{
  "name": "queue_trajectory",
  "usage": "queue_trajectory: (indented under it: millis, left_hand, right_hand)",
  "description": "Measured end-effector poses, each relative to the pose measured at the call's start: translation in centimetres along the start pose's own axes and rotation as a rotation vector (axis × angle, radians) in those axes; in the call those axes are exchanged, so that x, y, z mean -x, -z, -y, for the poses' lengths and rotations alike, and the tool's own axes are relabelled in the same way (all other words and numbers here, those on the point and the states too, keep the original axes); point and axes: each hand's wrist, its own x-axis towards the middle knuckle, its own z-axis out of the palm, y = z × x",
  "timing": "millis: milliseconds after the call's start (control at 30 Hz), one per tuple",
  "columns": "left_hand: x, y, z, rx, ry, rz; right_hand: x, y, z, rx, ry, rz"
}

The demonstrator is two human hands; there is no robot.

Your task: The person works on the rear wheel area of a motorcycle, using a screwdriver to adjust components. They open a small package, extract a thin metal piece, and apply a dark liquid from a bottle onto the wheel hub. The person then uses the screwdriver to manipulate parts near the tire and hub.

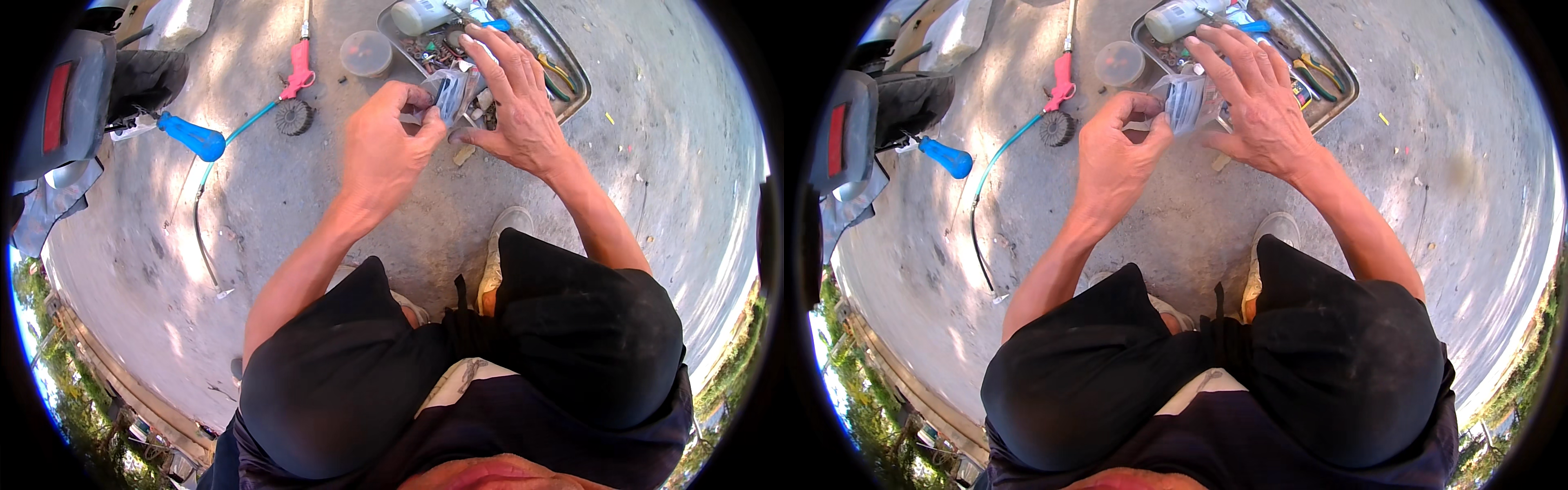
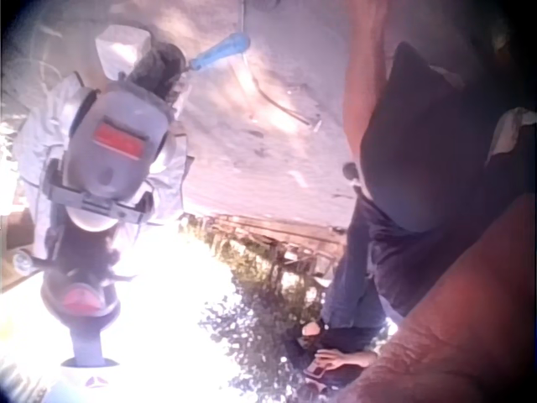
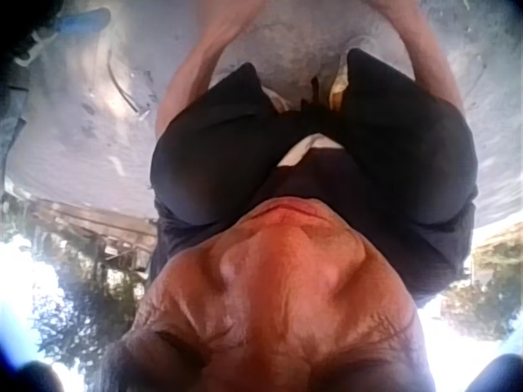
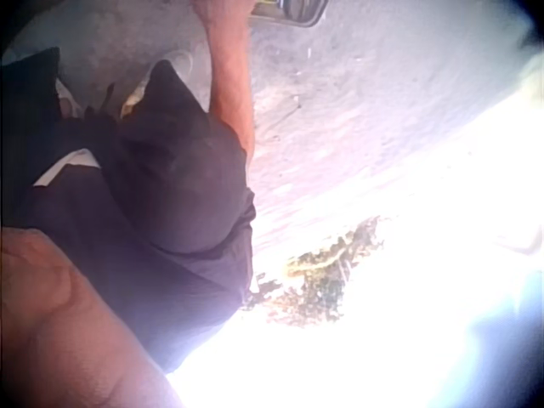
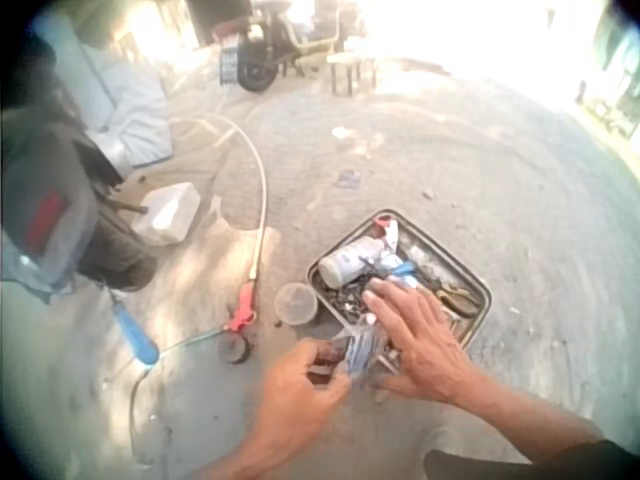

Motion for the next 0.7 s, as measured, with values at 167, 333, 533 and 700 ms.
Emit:
queue_trajectory:
  millis: [167,333,533,700]
  left_hand:
    - [-0.2,-0.1,1.2,0.115,-0.104,0.018]
    - [-0.5,0.7,1.7,0.459,0.040,0.113]
    - [-1.3,0.9,1.6,0.942,0.181,0.111]
    - [-0.6,1.4,3.0,0.737,0.244,0.187]
  right_hand:
    - [-0.9,0.3,-0.9,-0.362,-0.051,0.181]
    - [-0.9,0.1,-2.0,-0.704,-0.095,0.224]
    - [-0.3,0.8,-2.0,-1.130,-0.511,0.231]
    - [-0.4,0.5,-2.4,-1.083,-0.543,0.025]
